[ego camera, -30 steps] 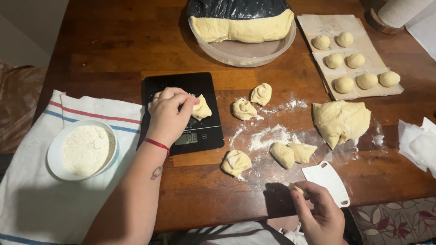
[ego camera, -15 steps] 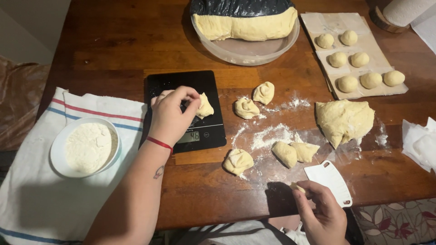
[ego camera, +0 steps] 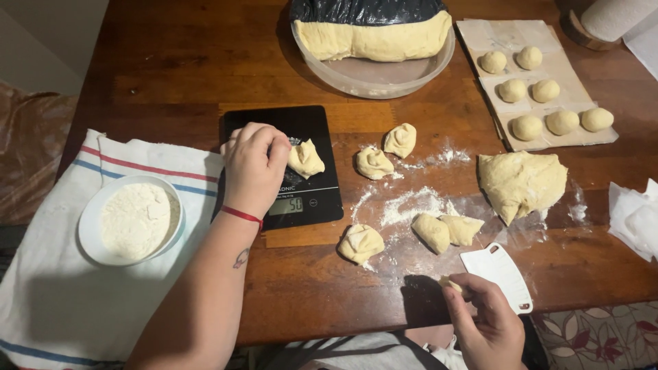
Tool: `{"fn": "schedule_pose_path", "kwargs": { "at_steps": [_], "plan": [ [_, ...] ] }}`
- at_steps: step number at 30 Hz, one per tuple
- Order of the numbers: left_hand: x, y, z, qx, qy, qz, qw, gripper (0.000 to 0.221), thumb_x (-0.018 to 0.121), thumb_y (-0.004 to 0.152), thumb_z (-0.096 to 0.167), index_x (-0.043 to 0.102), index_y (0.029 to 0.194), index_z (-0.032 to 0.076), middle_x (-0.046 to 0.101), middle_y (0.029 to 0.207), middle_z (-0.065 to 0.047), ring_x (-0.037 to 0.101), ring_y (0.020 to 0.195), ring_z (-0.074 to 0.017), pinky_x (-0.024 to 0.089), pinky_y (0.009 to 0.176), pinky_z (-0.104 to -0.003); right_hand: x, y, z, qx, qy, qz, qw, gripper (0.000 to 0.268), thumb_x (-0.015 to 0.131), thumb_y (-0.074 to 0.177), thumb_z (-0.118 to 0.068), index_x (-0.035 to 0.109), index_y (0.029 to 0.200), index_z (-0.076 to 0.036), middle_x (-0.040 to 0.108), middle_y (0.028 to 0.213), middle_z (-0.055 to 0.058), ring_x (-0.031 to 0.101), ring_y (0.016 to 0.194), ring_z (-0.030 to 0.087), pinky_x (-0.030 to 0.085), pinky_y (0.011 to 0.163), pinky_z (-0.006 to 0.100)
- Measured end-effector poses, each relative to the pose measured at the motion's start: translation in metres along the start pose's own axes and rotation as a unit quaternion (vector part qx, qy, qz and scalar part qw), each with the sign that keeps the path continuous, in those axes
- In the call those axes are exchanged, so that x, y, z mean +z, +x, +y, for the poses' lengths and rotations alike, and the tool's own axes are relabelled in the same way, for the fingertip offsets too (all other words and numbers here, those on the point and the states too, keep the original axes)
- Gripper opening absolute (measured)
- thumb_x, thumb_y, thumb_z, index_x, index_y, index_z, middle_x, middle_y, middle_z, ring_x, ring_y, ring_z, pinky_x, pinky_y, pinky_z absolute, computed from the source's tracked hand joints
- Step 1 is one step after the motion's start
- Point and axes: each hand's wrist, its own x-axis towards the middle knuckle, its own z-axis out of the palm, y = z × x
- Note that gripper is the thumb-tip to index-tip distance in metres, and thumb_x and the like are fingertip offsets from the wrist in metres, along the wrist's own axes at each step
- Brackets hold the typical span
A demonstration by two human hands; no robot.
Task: Portioning dough using a scale and shaping it into small balls for baking
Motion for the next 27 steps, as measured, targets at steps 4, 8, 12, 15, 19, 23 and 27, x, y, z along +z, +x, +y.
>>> {"fn": "schedule_pose_path", "kwargs": {
  "at_steps": [4, 8, 12, 15, 19, 23, 27],
  "plan": [
    [0.001, 0.0, -0.002, 0.004, 0.01, -0.015, 1.0, 0.024, 0.054, 0.108, 0.026, 0.072, 0.095, 0.017, 0.074, 0.111, -0.001, 0.062, 0.108, -0.0325, 0.042, 0.094, -0.049, 0.0, 0.0, -0.001, 0.007, 0.007, -0.001, 1.0, 0.017, 0.077, 0.097, -0.008, 0.078, 0.112, -0.001, 0.084, 0.102, 0.008, 0.073, 0.089, 0.009, 0.058, 0.08, 0.02],
    [0.0, -0.001, 0.001, -0.006, 0.019, -0.004, 1.0, 0.017, 0.072, 0.103, 0.033, 0.069, 0.094, 0.02, 0.072, 0.108, 0.001, 0.063, 0.107, -0.0319, 0.043, 0.097, -0.05, 0.0, 0.0, 0.002, -0.02, 0.01, 0.002, 1.0, 0.019, 0.077, 0.097, -0.008, 0.077, 0.115, 0.0, 0.083, 0.105, 0.008, 0.073, 0.09, 0.009, 0.058, 0.084, 0.02],
    [-0.003, 0.0, 0.007, -0.021, 0.02, -0.017, 0.999, 0.018, 0.076, 0.1, 0.037, 0.067, 0.097, 0.022, 0.071, 0.108, 0.001, 0.066, 0.109, -0.0331, 0.044, 0.101, -0.05, -0.002, 0.003, 0.005, -0.018, 0.004, -0.002, 1.0, 0.02, 0.077, 0.097, -0.007, 0.077, 0.115, 0.001, 0.083, 0.108, 0.01, 0.075, 0.094, 0.01, 0.058, 0.084, 0.019],
    [-0.004, -0.001, 0.01, -0.01, 0.016, -0.047, 0.999, 0.02, 0.072, 0.1, 0.04, 0.069, 0.105, 0.021, 0.073, 0.113, 0.002, 0.065, 0.116, -0.0284, 0.041, 0.103, -0.051, -0.003, 0.01, -0.008, -0.113, -0.031, -0.006, 0.993, 0.019, 0.074, 0.098, -0.005, 0.077, 0.116, -0.001, 0.078, 0.12, 0.015, 0.076, 0.116, 0.022, 0.059, 0.102, 0.03],
    [-0.006, -0.003, 0.019, 0.018, 0.01, -0.093, 0.995, 0.047, 0.089, 0.083, 0.046, 0.068, 0.116, 0.019, 0.071, 0.128, 0.0, 0.061, 0.129, -0.0296, 0.038, 0.108, -0.053, -0.006, 0.011, -0.001, -0.121, -0.032, -0.009, 0.992, 0.015, 0.073, 0.099, -0.005, 0.076, 0.114, -0.001, 0.077, 0.118, 0.015, 0.074, 0.115, 0.023, 0.057, 0.106, 0.032],
    [0.003, -0.01, 0.013, 0.081, 0.098, -0.1, 0.987, 0.06, 0.094, 0.074, 0.052, 0.07, 0.121, 0.024, 0.071, 0.136, 0.001, 0.059, 0.135, -0.0286, 0.035, 0.108, -0.053, -0.009, 0.009, -0.004, -0.076, -0.041, -0.003, 0.996, 0.017, 0.073, 0.1, -0.011, 0.077, 0.115, -0.006, 0.078, 0.117, 0.008, 0.072, 0.097, 0.014, 0.056, 0.082, 0.024],
    [0.011, -0.01, 0.001, 0.129, 0.133, -0.074, 0.98, 0.029, 0.084, 0.086, 0.04, 0.072, 0.11, 0.026, 0.08, 0.106, 0.002, 0.074, 0.102, -0.0301, 0.042, 0.091, -0.05, -0.014, 0.01, -0.006, -0.074, -0.037, 0.01, 0.997, 0.014, 0.074, 0.099, -0.011, 0.076, 0.113, -0.008, 0.078, 0.113, 0.006, 0.071, 0.087, 0.012, 0.055, 0.067, 0.023]
  ]
}}
